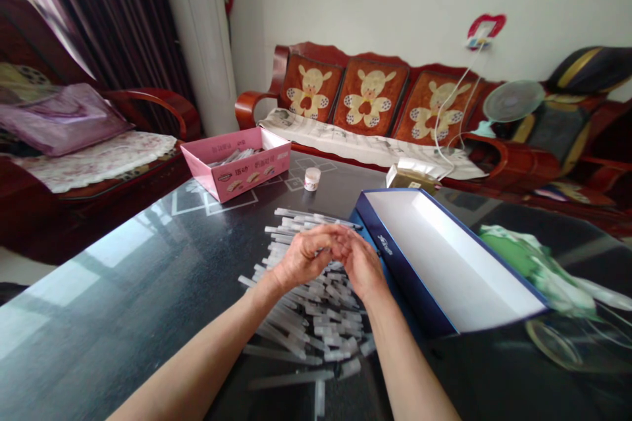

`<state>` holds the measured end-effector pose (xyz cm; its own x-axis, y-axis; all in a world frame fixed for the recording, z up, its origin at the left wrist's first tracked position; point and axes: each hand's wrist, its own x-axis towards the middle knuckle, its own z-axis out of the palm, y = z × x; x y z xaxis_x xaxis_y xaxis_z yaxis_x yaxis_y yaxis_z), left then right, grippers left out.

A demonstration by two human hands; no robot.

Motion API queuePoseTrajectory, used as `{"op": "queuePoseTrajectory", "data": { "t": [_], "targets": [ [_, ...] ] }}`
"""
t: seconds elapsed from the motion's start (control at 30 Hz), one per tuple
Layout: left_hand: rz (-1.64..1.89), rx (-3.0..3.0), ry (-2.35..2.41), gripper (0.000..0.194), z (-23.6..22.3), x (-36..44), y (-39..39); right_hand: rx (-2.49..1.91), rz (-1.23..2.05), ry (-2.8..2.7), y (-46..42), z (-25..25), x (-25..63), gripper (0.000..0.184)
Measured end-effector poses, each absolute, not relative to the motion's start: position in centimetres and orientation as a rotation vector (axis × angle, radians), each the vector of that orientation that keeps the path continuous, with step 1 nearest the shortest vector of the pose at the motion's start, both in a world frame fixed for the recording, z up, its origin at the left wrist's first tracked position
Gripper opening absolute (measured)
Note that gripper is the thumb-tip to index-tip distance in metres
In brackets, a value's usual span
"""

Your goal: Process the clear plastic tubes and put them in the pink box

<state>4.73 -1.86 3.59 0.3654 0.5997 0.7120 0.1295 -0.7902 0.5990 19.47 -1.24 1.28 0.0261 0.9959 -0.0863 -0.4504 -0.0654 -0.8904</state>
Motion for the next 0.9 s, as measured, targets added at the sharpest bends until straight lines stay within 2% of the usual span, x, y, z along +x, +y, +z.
{"op": "queuePoseTrajectory", "data": {
  "t": [0.17, 0.33, 0.6, 0.73, 0.9],
  "targets": [
    [1.166, 2.449, 0.569, 0.029, 3.0, 5.5, -2.4, -0.875, 1.522, -0.589, -0.7, 1.1, 19.8, 0.023],
    [1.116, 2.539, 0.55, 0.032, 2.6, 5.9, -2.5, -0.866, 1.598, -0.486, -0.3, 0.0, 20.3, 0.015],
    [1.058, 2.654, 0.637, 0.044, 2.3, 5.6, -2.3, -0.838, 1.449, -0.541, 0.2, -0.5, 20.6, 0.023],
    [1.233, 2.58, 0.832, 0.049, 1.4, 4.9, -1.6, -0.826, 1.361, -0.521, 0.2, 0.2, 20.8, 0.032],
    [1.45, 2.381, 0.982, 0.035, 1.1, 4.5, -1.0, -0.871, 1.402, -0.559, -0.6, 1.3, 20.1, 0.035]
  ]
}}
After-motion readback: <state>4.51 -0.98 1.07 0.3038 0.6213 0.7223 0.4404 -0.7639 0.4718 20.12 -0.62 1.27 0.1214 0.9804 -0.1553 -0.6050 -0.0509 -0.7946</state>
